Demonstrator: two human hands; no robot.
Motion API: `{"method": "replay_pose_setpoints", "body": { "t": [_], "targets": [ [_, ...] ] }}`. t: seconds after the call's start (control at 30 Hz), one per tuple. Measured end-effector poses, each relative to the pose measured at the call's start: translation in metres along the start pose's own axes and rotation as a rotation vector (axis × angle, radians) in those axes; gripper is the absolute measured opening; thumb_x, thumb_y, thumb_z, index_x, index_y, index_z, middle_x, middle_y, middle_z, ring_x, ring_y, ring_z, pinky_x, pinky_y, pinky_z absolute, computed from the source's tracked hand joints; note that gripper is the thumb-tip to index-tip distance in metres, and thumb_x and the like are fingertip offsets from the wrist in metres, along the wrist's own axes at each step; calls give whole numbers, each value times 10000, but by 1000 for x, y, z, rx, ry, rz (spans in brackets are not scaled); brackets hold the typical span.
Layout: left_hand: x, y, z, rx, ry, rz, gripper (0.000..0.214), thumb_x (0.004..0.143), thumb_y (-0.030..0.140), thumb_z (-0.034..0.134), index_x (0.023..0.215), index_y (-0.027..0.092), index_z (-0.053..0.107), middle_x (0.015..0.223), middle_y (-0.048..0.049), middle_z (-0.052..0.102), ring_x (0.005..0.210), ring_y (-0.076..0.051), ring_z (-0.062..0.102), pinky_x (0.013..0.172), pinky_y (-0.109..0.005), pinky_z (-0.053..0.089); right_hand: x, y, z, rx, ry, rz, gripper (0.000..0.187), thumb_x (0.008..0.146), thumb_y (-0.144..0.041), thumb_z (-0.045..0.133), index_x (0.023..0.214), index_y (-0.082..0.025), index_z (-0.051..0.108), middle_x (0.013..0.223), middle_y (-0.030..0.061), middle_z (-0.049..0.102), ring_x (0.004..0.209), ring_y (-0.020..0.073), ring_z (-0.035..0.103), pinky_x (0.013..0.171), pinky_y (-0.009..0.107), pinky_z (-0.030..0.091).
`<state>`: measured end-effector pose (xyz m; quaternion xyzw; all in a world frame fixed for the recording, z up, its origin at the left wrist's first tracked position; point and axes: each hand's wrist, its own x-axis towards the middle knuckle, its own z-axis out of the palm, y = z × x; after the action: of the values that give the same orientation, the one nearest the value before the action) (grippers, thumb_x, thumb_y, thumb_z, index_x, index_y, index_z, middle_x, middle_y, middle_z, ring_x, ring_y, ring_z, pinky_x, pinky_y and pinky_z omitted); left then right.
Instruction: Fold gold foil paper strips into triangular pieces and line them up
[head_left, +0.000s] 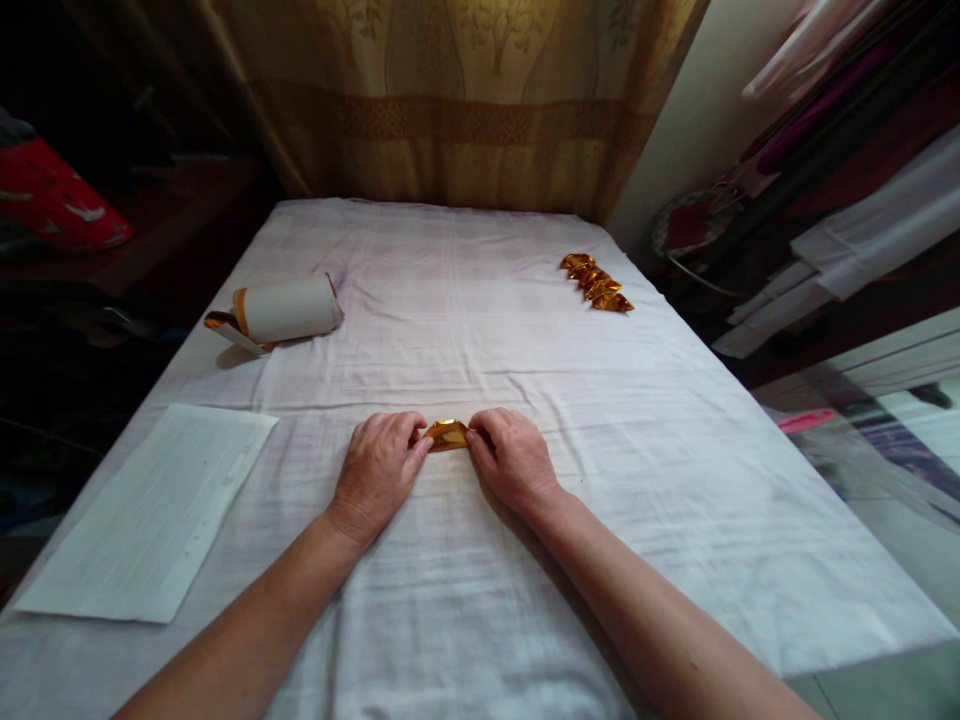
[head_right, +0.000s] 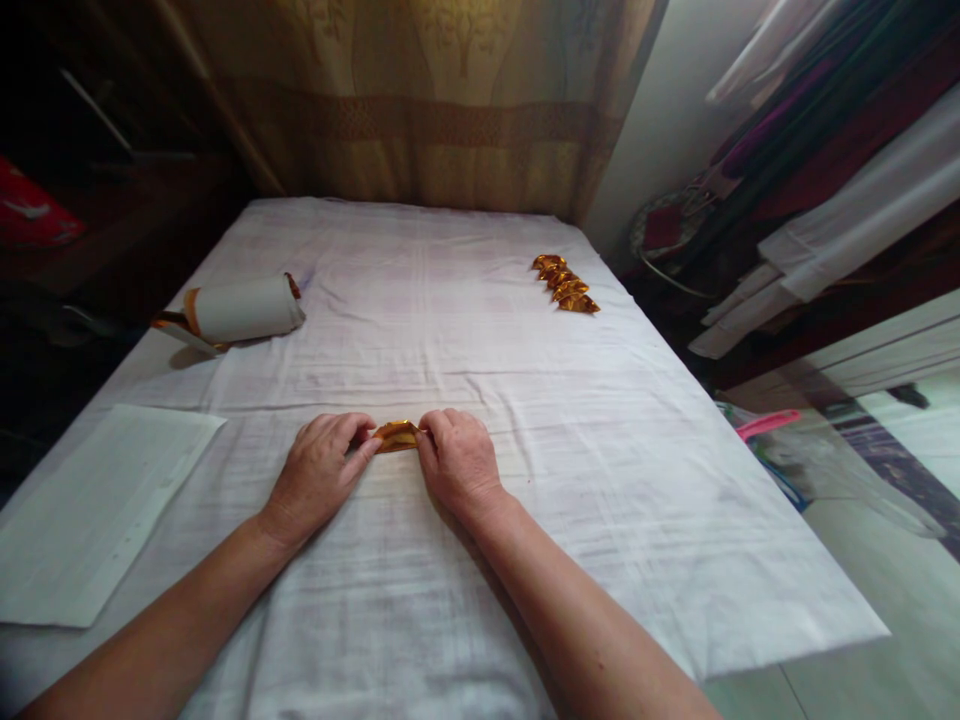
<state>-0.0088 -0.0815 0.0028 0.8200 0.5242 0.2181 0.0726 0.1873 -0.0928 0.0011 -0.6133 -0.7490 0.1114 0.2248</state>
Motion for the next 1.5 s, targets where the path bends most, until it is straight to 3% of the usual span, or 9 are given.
{"method": "replay_pose_setpoints", "body": {
  "t": [0.4,0.5,0.6,0.7,0.87,1.2,1.33,1.43,1.5],
  "targets": [
    [3,-1,2,37,-46,-13,87,937,250,579,968,247,661,945,-18,685,917,-240,573,820,-379,408,0,1,5,-126,-24,3,206,972,-181,480,954,-198,685,903,66,679,848,208,603,758,301,421],
    [3,-1,3,41,-45,-15,89,934,251,580,959,241,664,944,-23,686,920,-243,573,825,-384,411,-4,-1,4,-115,27,-65,279,986,-202,444,1137,-181,678,1113,102,698,1013,230,608,879,338,442],
    [3,-1,3,50,-39,-7,86,933,260,581,942,233,661,945,-30,686,930,-248,576,833,-388,415,-9,-7,3,-121,-24,-228,422,1006,-297,430,1393,-169,539,1441,103,553,1351,262,441,1118,432,317],
    [3,0,3,60,-31,-6,87,931,254,577,935,229,659,944,-35,687,930,-248,580,831,-386,419,-10,-11,4,-134,-189,-317,536,1016,-411,413,1497,-175,413,1567,67,402,1486,256,254,1218,501,135],
    [4,2,2,59,-43,-23,99,935,248,563,919,229,659,941,-36,690,921,-249,582,820,-386,417,-9,-10,2,-157,-314,-257,602,1020,-498,364,1538,-192,337,1606,58,312,1510,252,202,1228,538,84],
    [4,-1,0,76,-49,-26,164,949,246,518,958,237,682,969,-52,695,940,-251,594,828,-396,449,-20,6,-15,-292,-295,-22,632,1002,-494,402,1542,-173,336,1620,74,268,1510,310,186,1203,566,151],
    [-1,5,1,72,-1,131,302,974,228,455,1209,220,644,1220,-83,676,1147,-254,572,997,-426,428,-20,7,-15,-298,-288,-25,621,1003,-487,396,1540,-180,342,1616,72,279,1509,304,192,1200,562,160],
    [-4,13,4,98,-90,313,419,1001,331,434,1394,221,531,1431,-68,577,1394,-285,407,1170,-519,246,-21,7,-14,-288,-272,-32,618,1005,-491,385,1536,-176,350,1618,72,276,1510,306,184,1199,564,155],
    [-5,15,6,132,-163,329,470,1006,416,420,1439,245,489,1472,-46,544,1443,-301,348,1193,-569,165,-21,7,-14,-282,-269,-37,623,1005,-499,383,1537,-177,349,1620,74,271,1513,309,172,1199,570,148]
  ]
}}
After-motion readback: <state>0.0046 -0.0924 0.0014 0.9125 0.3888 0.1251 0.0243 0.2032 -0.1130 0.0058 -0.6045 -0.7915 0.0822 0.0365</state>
